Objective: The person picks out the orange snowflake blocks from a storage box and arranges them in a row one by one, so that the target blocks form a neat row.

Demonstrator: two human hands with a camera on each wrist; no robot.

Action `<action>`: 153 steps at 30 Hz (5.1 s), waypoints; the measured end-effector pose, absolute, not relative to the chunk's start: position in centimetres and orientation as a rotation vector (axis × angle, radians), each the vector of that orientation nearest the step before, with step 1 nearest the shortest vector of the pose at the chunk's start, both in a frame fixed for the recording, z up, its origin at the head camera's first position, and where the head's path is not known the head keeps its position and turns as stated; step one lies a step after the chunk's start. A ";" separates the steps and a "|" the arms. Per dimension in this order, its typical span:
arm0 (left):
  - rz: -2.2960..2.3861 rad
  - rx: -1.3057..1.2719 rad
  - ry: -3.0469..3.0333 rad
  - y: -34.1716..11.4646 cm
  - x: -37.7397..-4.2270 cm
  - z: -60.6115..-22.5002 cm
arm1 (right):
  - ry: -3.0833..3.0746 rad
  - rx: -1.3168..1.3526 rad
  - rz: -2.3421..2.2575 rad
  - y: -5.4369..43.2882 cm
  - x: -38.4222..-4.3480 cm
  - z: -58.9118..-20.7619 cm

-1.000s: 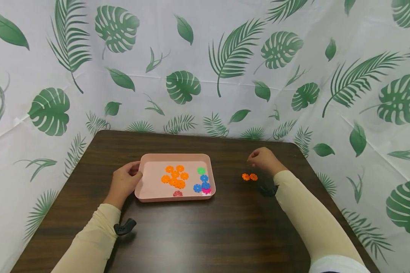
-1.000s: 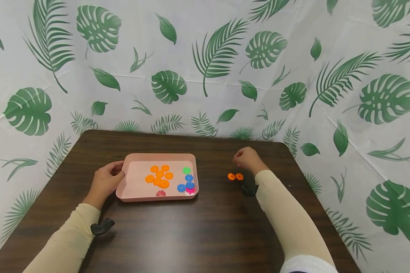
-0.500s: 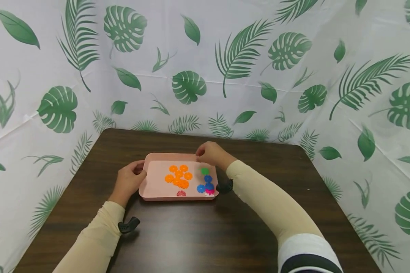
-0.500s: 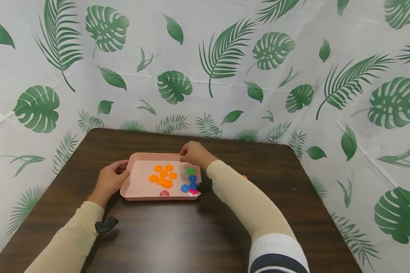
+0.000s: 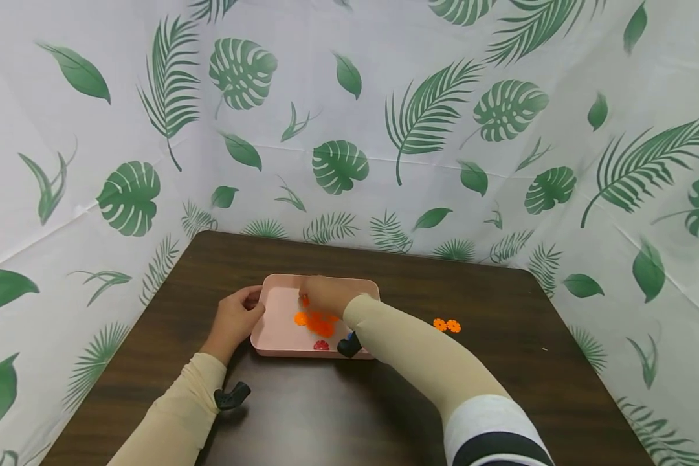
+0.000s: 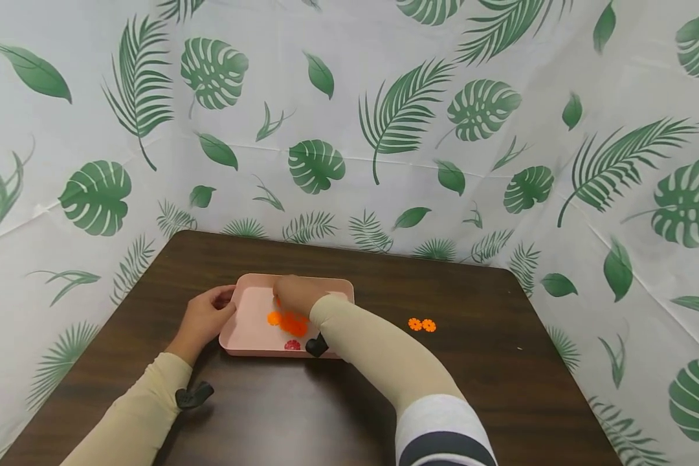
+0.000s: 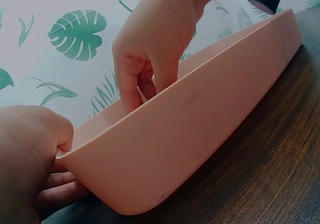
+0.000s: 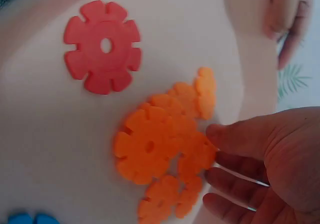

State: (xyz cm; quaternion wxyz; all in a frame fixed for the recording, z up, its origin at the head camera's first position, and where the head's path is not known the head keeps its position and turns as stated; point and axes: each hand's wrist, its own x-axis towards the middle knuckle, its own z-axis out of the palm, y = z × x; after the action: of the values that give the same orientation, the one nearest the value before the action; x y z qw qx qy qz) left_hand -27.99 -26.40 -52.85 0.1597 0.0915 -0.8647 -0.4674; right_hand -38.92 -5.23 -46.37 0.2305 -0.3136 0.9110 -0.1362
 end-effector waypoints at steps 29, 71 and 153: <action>-1.354 0.264 -2.480 -25.7 -28.3 -52.7 | 2.569 -0.904 -0.247 -4.8 -38.8 -45.5; -1.298 0.317 -2.520 -27.1 -27.2 -51.8 | 2.562 0.047 -0.999 29.1 -43.7 -45.2; -1.357 0.275 -2.497 -26.0 -27.5 -52.5 | 2.570 -0.996 -0.475 0.2 -36.4 -45.8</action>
State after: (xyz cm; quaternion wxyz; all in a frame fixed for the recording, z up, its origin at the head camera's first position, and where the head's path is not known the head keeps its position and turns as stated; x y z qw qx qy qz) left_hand -27.55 -26.03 -52.52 0.1428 0.0953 -0.8655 -0.4705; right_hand -36.45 0.16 -45.84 0.1714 -0.3509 0.9052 -0.1674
